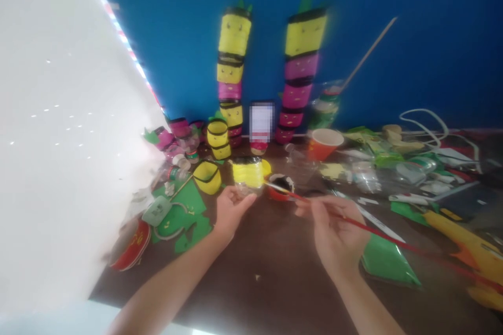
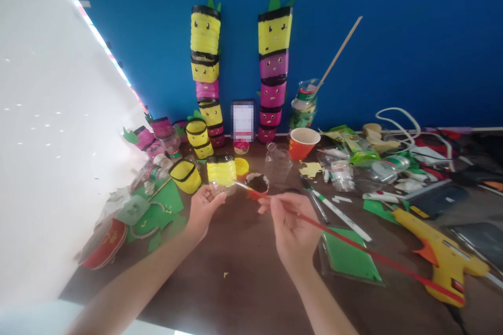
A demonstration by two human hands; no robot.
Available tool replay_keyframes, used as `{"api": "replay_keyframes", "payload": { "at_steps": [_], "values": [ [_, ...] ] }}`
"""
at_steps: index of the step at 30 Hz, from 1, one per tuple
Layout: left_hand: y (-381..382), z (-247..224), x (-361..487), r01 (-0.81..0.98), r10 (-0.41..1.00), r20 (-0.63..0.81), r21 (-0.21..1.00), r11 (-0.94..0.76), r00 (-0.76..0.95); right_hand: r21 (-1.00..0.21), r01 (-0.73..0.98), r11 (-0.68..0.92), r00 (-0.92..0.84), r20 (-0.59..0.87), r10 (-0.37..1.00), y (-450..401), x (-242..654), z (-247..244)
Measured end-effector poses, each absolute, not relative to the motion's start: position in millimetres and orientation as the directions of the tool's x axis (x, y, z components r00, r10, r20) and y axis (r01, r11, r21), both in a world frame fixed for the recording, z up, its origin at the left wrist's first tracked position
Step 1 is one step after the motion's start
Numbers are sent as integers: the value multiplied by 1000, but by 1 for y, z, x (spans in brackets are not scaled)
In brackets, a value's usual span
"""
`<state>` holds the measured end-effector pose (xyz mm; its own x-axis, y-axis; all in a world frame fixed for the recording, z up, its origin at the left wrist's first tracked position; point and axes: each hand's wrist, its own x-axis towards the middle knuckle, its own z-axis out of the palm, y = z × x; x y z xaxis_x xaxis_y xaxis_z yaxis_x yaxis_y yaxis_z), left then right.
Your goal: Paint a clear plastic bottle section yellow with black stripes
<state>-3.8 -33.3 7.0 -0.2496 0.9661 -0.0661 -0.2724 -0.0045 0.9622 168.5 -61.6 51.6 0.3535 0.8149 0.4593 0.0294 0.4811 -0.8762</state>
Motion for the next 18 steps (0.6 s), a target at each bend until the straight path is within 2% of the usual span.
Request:
{"api": "replay_keyframes", "payload": {
  "at_steps": [4, 7, 10, 15, 18],
  "values": [
    [-34, 7, -4, -271, 968, -67, 963, 0, -240, -933, -122, 338, 363, 275, 890, -59, 169, 46],
    [-35, 9, -3, -282, 970, -71, 959, 3, -234, -944, -170, 284, 336, 215, 917, -58, 168, 39],
    [-35, 12, -2, -286, 972, -73, 958, 7, -223, -947, -149, 284, 326, 225, 918, -58, 166, 37],
    [-35, 13, -2, -278, 973, -65, 961, 2, -220, -939, -2, 344, 359, 320, 876, -59, 164, 43],
    [-35, 12, -3, -263, 970, -70, 965, 6, -232, -922, 1, 387, 397, 356, 846, -59, 165, 47]
  ]
}}
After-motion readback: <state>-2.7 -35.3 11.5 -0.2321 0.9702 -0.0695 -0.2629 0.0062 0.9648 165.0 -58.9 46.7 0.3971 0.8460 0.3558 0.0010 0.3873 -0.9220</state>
